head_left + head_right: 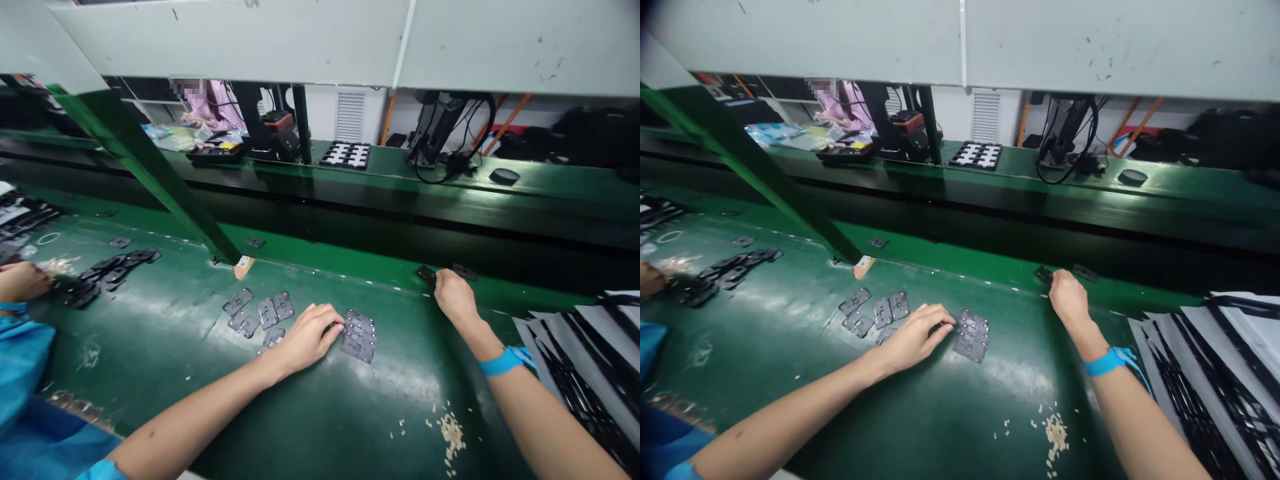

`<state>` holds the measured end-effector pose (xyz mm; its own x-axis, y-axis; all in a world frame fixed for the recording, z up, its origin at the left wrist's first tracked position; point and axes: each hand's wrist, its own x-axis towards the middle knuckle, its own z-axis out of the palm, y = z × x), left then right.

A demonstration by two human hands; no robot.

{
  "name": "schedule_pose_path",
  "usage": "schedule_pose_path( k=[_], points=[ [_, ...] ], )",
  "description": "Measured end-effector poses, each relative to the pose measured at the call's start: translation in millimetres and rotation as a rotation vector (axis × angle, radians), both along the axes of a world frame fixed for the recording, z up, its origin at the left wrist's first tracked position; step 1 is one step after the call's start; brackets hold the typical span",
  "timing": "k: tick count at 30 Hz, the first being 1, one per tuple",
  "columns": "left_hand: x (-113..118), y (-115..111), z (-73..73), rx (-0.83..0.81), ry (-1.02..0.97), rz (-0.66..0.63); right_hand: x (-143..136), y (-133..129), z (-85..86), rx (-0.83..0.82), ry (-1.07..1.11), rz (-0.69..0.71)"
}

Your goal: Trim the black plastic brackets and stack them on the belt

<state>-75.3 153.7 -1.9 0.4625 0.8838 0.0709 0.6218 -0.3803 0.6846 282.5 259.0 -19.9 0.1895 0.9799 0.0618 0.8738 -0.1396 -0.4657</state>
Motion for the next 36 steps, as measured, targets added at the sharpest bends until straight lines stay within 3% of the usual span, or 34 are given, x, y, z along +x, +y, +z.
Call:
schedule_pose_path(
  k=[4,8,10,14,18,23,26,31,36],
  points=[
    [13.0,-7.2,12.5,-0.099,-0.143,0.037,-37.1,-52.6,24.5,-0.049,0.200,0.196],
    [37.4,-41.1,16.2,-0.464,-0.515,-0.020,-83.8,-130.1,46.2,-0.155,0.396,0.539],
    [45.5,-57.0,17.1,-0.601,-0.584,-0.069,-94.6,-162.9,51.0,-0.157,0.474,0.596],
    [44.5,-69.9,30.4,-0.580,-0.413,-0.102,-93.7,-201.6,50.5,-0.082,0.451,0.534],
    [41.9,-68.9,48.0,-0.517,-0.169,-0.273,-92.3,-221.9,49.9,-0.019,0.471,0.454],
    [51.2,-81.8,45.5,-0.585,-0.311,-0.093,-101.3,-245.8,50.3,-0.082,0.828,0.139],
    [53.3,-92.3,40.5,-0.622,-0.411,-0.138,-108.6,-258.4,49.7,-0.102,1.036,0.013],
    [52.3,-98.8,45.1,-0.601,-0.359,-0.204,-112.1,-269.7,54.3,-0.110,1.068,-0.007],
    [54.4,-100.9,50.5,-0.402,-0.178,-0.240,-106.4,-269.3,57.0,-0.069,0.992,0.014]
  ],
)
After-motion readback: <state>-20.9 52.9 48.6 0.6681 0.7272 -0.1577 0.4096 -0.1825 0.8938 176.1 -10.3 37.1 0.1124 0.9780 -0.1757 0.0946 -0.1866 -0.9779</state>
